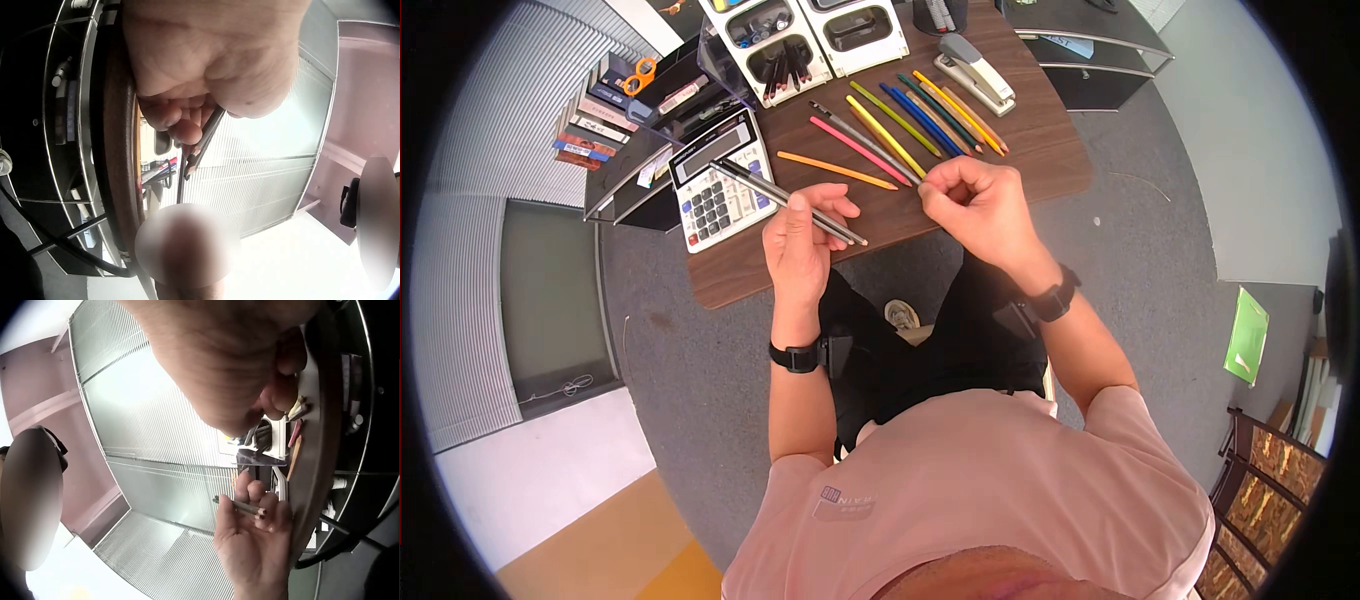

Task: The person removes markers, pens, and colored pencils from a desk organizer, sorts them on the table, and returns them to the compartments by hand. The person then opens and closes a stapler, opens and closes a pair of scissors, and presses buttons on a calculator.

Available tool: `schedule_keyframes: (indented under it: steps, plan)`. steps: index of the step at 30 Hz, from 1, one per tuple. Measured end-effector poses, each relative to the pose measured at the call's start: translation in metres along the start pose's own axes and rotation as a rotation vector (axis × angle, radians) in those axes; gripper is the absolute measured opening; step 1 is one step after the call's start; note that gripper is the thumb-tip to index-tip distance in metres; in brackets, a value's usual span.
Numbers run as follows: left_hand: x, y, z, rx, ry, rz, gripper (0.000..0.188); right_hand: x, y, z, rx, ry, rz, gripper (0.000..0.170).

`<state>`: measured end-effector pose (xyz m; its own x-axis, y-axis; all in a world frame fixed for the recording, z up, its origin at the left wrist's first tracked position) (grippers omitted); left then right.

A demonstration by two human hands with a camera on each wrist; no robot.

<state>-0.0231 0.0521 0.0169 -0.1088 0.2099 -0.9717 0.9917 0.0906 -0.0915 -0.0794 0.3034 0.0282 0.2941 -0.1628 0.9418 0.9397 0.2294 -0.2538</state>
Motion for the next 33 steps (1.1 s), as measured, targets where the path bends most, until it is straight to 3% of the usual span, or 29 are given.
schedule_keyframes:
  steps: [15,20,33]
  plan:
    - [0.003,0.001,0.001,0.004,0.025,0.004,0.063,0.008,0.008,-0.027,0.030,-0.121,-0.006,0.010]
    - [0.004,0.000,0.002,0.006,0.044,0.004,0.063,0.002,0.005,-0.033,-0.067,-0.395,0.020,0.012]
    - [0.007,-0.004,0.000,-0.091,0.124,0.008,0.057,0.015,0.010,-0.058,-0.035,-0.359,0.084,0.014]
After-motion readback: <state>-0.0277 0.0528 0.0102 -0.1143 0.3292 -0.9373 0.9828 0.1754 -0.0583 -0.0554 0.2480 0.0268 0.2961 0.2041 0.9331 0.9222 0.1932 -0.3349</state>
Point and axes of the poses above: each hand's wrist, its own y-axis away from the middle knuckle, its own z-axis out of the back of the hand, x = y × z, the point moved 4 cm from there along -y, towards the middle knuckle, and after that the axes turned 6 degrees about z, right-handed, at the moved point
